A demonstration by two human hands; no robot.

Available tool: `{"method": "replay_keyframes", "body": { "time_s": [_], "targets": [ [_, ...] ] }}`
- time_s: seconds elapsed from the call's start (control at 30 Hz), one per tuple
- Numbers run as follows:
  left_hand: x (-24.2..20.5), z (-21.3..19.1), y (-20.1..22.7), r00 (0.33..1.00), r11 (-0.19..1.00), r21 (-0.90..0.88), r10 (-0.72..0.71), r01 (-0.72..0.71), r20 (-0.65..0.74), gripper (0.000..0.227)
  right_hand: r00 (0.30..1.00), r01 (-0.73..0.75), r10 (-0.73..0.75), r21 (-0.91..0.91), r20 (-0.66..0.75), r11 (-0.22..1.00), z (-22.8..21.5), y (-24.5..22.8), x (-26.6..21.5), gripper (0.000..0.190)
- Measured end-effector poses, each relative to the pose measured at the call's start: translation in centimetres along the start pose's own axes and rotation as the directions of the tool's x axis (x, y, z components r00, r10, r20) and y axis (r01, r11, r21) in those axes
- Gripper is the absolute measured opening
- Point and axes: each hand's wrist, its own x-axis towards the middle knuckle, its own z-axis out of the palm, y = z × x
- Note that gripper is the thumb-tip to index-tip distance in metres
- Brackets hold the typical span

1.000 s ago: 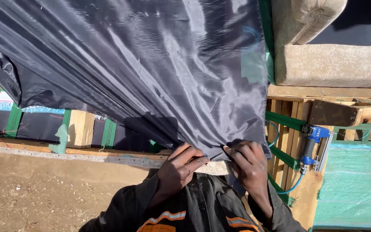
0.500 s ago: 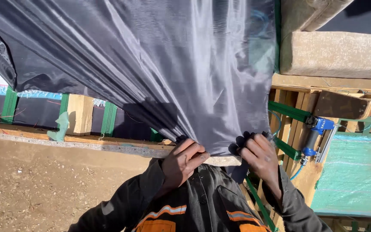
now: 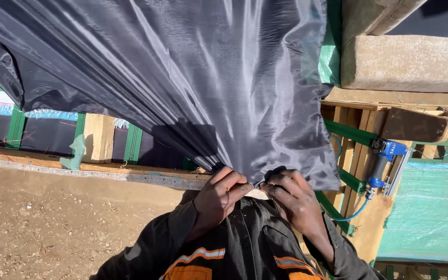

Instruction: Securing a black fabric lining to the underside of a wooden furniture frame using a pneumatic staple gun.

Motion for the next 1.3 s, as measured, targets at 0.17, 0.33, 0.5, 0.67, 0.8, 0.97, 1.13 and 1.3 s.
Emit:
{"method": "replay_keyframes", "body": {
  "time_s": [0.17,0.33,0.5,0.67,0.8,0.97,1.13,1.3],
  "targets": [
    [0.3,-0.4,0.5,0.996,0.998,0.050,0.052,-0.049,-0.075,0.029,1.000,0.008,-0.007,-0.069,0.015,0.998,0.3,0.0,-0.3,0.024],
    [0.9,-1.1,1.2,0.982,0.993,0.059,0.111,-0.103,-0.156,0.020,0.999,0.037,-0.035,-0.126,0.022,0.991,0.3,-0.2,-0.3,0.023],
    [1.1,-1.6,1.5,0.977,0.989,0.030,0.148,-0.145,-0.152,0.022,0.993,0.054,-0.053,-0.004,0.102,0.999,-0.4,0.1,0.1,0.030],
    [1.3,-2.2,2.3,0.982,0.989,-0.112,0.081,-0.101,-0.172,0.027,0.986,0.054,-0.067,0.089,0.153,0.995,-1.0,0.7,0.3,0.027],
    [0.5,-2.1,1.9,0.988,0.991,-0.098,0.079,-0.092,-0.130,0.047,0.974,0.009,-0.052,0.191,0.221,0.981,-1.7,0.7,0.9,0.031],
    [-0.3,-1.0,-0.2,0.994,0.993,-0.024,0.113,-0.113,-0.003,0.043,0.949,0.024,-0.052,0.095,0.310,0.995,-1.2,1.1,-0.4,0.061],
    [0.6,-2.0,0.6,0.988,0.986,0.067,0.146,-0.150,0.057,0.044,0.959,-0.018,0.010,0.027,0.284,0.999,-0.5,0.8,-1.5,0.037],
    [2.4,-1.7,1.8,0.989,0.996,0.051,0.078,-0.072,-0.127,0.019,0.994,-0.063,0.062,0.008,0.094,0.998,0.3,1.0,-2.6,0.039]
  ]
}}
